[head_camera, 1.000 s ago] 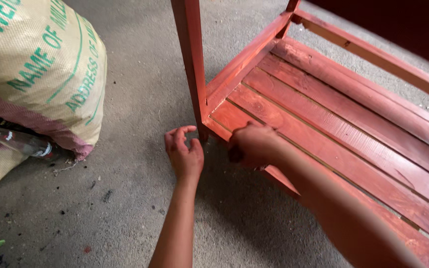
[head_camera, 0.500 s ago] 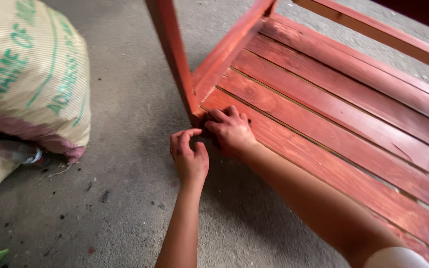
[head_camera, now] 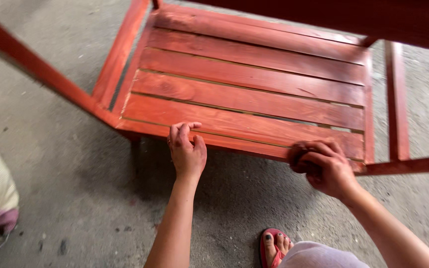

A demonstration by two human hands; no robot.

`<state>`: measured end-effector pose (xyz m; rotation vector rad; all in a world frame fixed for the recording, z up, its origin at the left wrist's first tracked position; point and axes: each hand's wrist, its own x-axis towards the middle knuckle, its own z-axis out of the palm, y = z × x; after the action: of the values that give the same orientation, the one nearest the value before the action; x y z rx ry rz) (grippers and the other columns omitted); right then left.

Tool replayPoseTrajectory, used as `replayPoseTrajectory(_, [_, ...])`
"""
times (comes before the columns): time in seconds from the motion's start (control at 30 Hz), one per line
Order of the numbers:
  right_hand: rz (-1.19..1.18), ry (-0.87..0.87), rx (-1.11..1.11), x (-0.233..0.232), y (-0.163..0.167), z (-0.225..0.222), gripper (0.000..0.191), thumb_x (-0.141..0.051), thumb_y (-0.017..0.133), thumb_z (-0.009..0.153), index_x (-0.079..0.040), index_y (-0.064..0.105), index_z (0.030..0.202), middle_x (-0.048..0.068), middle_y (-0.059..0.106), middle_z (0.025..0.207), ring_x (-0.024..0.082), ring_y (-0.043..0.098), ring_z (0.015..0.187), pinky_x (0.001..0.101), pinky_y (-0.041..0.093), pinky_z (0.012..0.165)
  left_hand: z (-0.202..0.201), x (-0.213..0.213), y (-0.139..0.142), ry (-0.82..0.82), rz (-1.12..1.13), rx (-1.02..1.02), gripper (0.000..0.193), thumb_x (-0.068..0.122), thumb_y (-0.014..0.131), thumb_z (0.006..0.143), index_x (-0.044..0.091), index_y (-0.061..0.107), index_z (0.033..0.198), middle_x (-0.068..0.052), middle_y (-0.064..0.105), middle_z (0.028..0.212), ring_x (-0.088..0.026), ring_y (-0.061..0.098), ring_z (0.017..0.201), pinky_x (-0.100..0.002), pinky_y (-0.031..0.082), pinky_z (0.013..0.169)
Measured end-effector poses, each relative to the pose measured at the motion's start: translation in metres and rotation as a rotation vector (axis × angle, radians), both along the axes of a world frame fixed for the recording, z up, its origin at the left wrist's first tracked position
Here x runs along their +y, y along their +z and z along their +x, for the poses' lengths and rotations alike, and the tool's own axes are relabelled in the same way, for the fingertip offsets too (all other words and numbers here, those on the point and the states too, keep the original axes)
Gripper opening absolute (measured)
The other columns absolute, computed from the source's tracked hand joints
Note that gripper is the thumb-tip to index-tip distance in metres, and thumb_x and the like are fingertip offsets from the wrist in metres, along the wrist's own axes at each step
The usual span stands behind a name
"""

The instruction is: The person wipes a red stain or finish onto a wooden slatted shelf unit using a dark cloth, working over the shelves, rails and legs one section at a time while steadying the furniture with the other hand.

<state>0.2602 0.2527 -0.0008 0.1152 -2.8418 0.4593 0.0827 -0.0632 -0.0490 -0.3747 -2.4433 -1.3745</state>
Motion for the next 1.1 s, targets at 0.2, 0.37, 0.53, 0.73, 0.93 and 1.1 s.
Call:
replayPoseTrajectory(0.2, [-0.016,-0.098,-0.006,0.03,0.007,0.023,0.04,-0.009,0.08,0.054,-0.018,0.074,0.093,0.008,0.071,0.109,0.033,0.063,0.113,0.0478,0.049,0.104,0.003,-0.012,-0.001,-0.059,-0.003,0.11,0.026,0.003,0.06,0.085,0.012,0.068,0.108,-0.009,0.059,0.111,-0.032,0.058,0.114,-0.045,0.045,0.103])
replayPoseTrajectory(0.37, [-0.212,-0.602,0.116,0.028,-0.006,0.002,0.042,-0.031,0.078,0.079,-0.017,0.072,0.119,0.011,0.067,0.126,0.029,0.063,0.12,0.0445,0.051,0.108,-0.006,-0.017,0.003,-0.055,-0.123,0.009,0.023,0.006,0.062,0.088,0.013,0.067,0.109,-0.01,0.057,0.115,-0.03,0.058,0.115,-0.045,0.045,0.106])
replayPoseTrajectory(0.53, [0.218,-0.702,0.022,0.012,-0.037,-0.025,0.066,-0.046,0.088,0.072,-0.012,0.071,0.125,0.02,0.061,0.13,0.038,0.055,0.12,0.0529,0.039,0.105,-0.006,-0.003,0.018,-0.14,-0.222,-0.076,0.029,0.009,0.064,0.086,0.014,0.066,0.114,-0.009,0.055,0.127,-0.032,0.053,0.124,-0.05,0.04,0.105])
replayPoseTrajectory(0.73, [-0.008,-0.639,-0.023,-0.041,-0.044,-0.072,0.063,-0.034,0.087,0.069,-0.019,0.067,0.126,0.01,0.057,0.138,0.03,0.057,0.123,0.0529,0.041,0.11,0.003,0.021,0.027,-0.174,-0.222,-0.057,0.033,0.01,0.066,0.082,0.015,0.066,0.115,-0.009,0.054,0.135,-0.034,0.05,0.13,-0.053,0.039,0.104])
replayPoseTrajectory(0.93, [-0.099,-0.287,0.067,-0.158,-0.034,-0.155,0.055,-0.037,0.081,0.074,-0.031,0.068,0.127,0.008,0.053,0.136,0.036,0.051,0.119,0.0553,0.046,0.087,0.001,0.024,0.029,-0.106,-0.159,0.158,0.029,0.005,0.06,0.085,0.012,0.065,0.113,-0.01,0.059,0.132,-0.033,0.057,0.128,-0.05,0.046,0.104])
replayPoseTrajectory(1.1, [0.005,-0.102,0.061,-0.176,-0.041,-0.18,0.045,-0.043,0.078,0.079,-0.028,0.069,0.12,-0.001,0.055,0.138,0.038,0.05,0.12,0.0563,0.046,0.087,-0.006,0.014,0.037,0.041,-0.165,0.169,0.029,0.003,0.059,0.085,0.011,0.065,0.112,-0.011,0.061,0.132,-0.033,0.057,0.126,-0.049,0.046,0.107])
